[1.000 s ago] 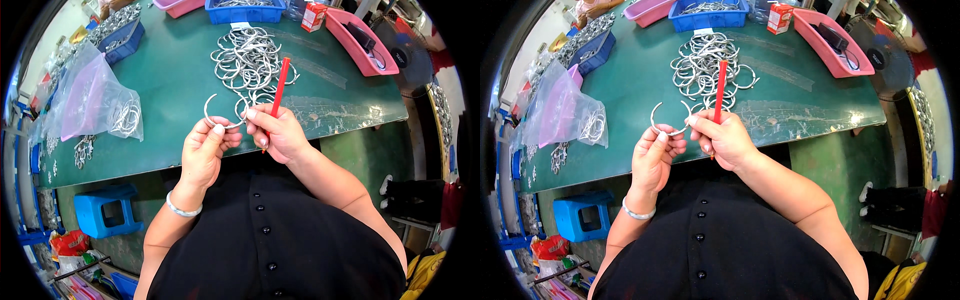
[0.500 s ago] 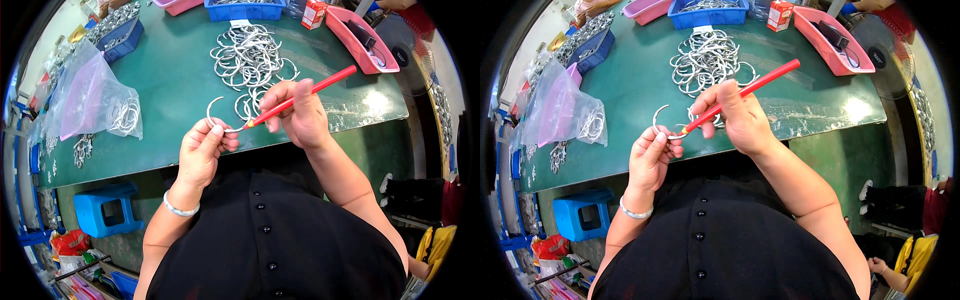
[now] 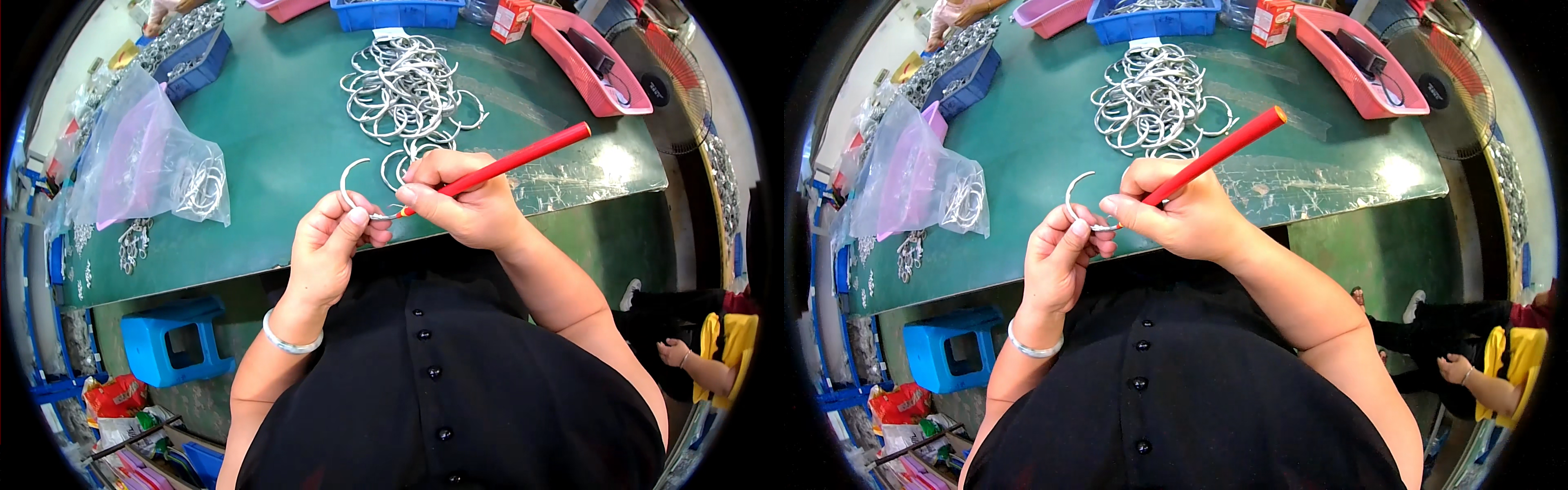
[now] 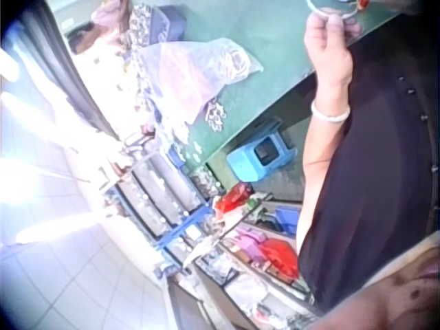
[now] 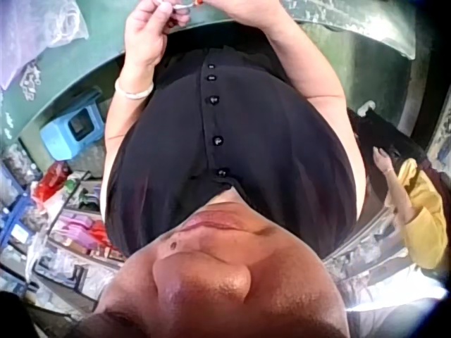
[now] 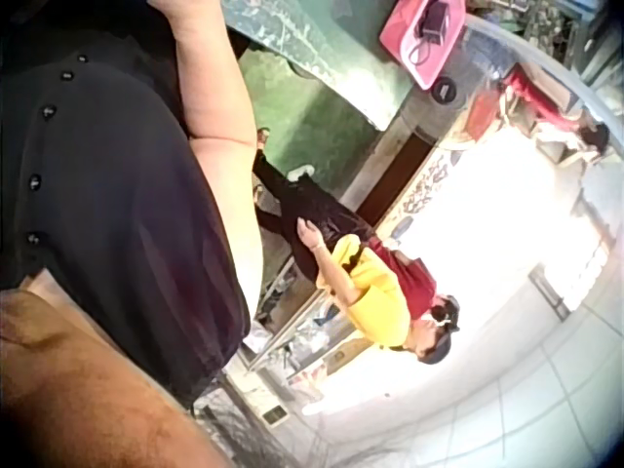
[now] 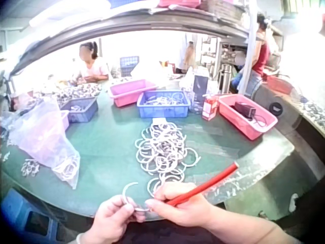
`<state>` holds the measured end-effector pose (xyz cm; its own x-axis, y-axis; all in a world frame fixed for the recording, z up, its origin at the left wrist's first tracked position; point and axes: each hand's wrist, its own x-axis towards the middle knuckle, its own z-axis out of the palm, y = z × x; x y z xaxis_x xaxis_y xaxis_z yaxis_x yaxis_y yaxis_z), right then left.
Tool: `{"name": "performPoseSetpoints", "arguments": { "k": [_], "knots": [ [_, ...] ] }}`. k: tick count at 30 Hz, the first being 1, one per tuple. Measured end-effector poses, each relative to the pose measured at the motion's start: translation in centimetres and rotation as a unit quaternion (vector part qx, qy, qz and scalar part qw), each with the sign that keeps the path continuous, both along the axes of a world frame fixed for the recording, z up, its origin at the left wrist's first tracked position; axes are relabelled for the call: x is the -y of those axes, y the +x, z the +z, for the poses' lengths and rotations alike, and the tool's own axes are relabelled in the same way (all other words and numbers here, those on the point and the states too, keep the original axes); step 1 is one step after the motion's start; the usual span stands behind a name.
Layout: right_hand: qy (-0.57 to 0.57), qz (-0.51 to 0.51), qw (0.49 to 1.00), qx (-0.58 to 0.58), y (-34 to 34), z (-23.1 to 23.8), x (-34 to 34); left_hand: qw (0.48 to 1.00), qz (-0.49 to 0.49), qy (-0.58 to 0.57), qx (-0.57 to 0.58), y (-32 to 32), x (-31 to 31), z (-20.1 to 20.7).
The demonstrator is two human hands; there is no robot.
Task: The person picks up and handles metal rings one at a time, using a red pen to point at or mark specific spots on the rings before placing them back into a pile or a bag.
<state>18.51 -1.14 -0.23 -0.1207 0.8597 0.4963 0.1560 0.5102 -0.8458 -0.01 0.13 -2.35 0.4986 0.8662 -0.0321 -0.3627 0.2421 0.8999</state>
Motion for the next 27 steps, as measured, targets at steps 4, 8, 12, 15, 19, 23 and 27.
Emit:
{"name": "performPoseSetpoints", "arguments": {
  "k": [4, 8, 12, 15, 19, 23, 27],
  "knots": [
    [0.015, 0.01, 1.0, 0.0, -0.1, 0.13, 0.07, 1.0, -0.003, 0.002, -0.002, 0.0, 0.02, 0.01],
    [0.018, 0.007, 1.0, 0.012, -0.15, 0.39, 0.18, 1.0, -0.006, 0.007, -0.002, 0.01, 0.07, 0.07],
    [-0.036, -0.015, 0.999, -0.028, -0.22, 0.47, 0.35, 1.0, -0.003, 0.007, -0.002, 0.0, 0.0, 0.01],
    [-0.039, 0.002, 0.998, -0.039, -0.07, 0.57, 0.29, 1.0, 0.002, 0.002, 0.002, -0.07, -0.08, 0.02],
    [-0.013, 0.042, 0.999, 0.018, 0.08, 0.98, 0.42, 1.0, -0.004, 0.001, 0.011, -0.09, -0.08, 0.06],
    [-0.004, 0.022, 0.999, 0.023, -0.23, 0.79, 0.43, 1.0, -0.007, 0.001, 0.01, -0.03, -0.06, 0.07],
    [-0.024, 0.003, 1.0, 0.007, -0.38, 0.27, 0.37, 1.0, 0.0, 0.002, -0.004, -0.11, -0.25, -0.16]
  ]
}}
